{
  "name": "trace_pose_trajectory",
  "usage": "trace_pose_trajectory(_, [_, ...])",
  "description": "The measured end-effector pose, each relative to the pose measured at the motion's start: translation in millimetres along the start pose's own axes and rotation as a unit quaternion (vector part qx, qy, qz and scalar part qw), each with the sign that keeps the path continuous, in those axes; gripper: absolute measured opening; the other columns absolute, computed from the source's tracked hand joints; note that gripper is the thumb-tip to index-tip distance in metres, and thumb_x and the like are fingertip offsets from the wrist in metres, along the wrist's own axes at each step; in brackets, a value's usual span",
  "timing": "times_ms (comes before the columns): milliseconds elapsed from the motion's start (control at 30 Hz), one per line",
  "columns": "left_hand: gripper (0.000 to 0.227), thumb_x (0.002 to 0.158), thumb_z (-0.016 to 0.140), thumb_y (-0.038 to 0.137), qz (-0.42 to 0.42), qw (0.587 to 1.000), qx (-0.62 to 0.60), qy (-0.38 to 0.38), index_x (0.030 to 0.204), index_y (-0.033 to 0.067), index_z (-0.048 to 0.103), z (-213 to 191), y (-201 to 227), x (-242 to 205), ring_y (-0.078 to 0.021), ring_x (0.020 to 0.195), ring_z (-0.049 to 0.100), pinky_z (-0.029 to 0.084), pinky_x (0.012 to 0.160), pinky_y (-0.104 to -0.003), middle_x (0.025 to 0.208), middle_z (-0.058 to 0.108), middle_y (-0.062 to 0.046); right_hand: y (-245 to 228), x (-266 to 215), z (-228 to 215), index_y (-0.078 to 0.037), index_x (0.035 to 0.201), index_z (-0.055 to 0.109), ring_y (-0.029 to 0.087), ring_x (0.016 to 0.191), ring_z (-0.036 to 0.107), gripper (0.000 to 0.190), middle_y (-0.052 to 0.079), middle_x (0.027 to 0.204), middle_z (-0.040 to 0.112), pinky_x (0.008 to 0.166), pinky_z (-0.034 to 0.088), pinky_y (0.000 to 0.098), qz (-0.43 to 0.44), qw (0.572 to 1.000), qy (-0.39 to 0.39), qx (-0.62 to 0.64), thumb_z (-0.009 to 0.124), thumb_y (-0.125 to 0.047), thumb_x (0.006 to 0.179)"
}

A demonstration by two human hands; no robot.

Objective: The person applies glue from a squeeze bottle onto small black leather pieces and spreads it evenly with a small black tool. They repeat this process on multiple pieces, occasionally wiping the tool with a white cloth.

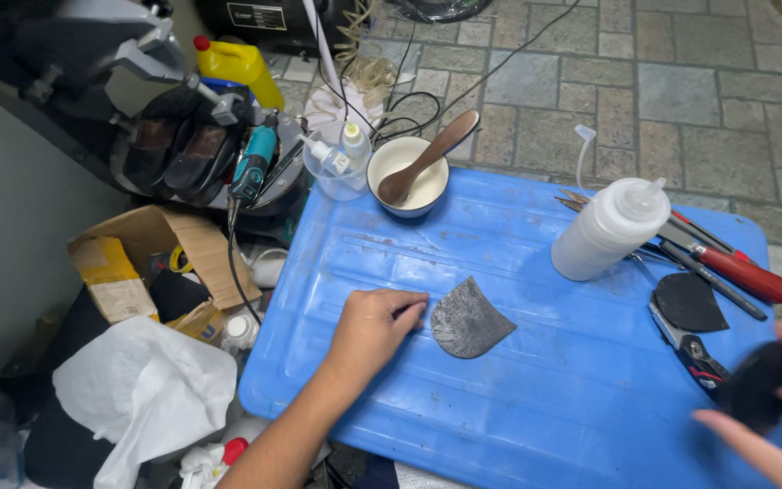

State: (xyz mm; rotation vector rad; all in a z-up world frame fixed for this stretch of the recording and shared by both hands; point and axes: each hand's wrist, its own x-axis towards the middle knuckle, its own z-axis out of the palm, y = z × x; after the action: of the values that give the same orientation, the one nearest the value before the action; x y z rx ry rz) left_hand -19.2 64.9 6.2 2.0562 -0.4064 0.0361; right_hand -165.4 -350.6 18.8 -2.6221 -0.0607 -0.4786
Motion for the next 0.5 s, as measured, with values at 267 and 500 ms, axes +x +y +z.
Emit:
trace_pose_trajectory(267, [0.016, 0.093, 0.063, 0.010, 0.030, 0.994, 0.101, -0.022, 0.097, -0.0023, 0.073, 15, 1, -6, -0.0396, 0.084, 0.071, 0.056, 0.076, -0.045, 0.093, 0.074, -0.021, -99, 57, 71, -0.003, 0.112, 0.056, 0.036, 0.130, 0.055, 0.072, 0.016, 0.143, 0.060, 0.104, 0.047, 0.0395, -0.157, 0.970, -0.164, 0.084, 0.094, -0.032, 0.057])
trace_pose_trajectory(500, [0.054, 0.088, 0.069, 0.019, 0.088, 0.989, 0.116, -0.018, 0.133, -0.0060, 0.054, 26, 10, -7, -0.0413, 0.116, 0.059, 0.048, 0.099, -0.047, 0.127, 0.062, -0.025, -111, 48, 57, 0.005, 0.123, 0.055, 0.037, 0.114, 0.058, 0.106, 0.020, 0.121, 0.060, 0.094, 0.050, 0.0435, 0.058, 0.980, -0.177, -0.068, 0.094, -0.060, 0.050])
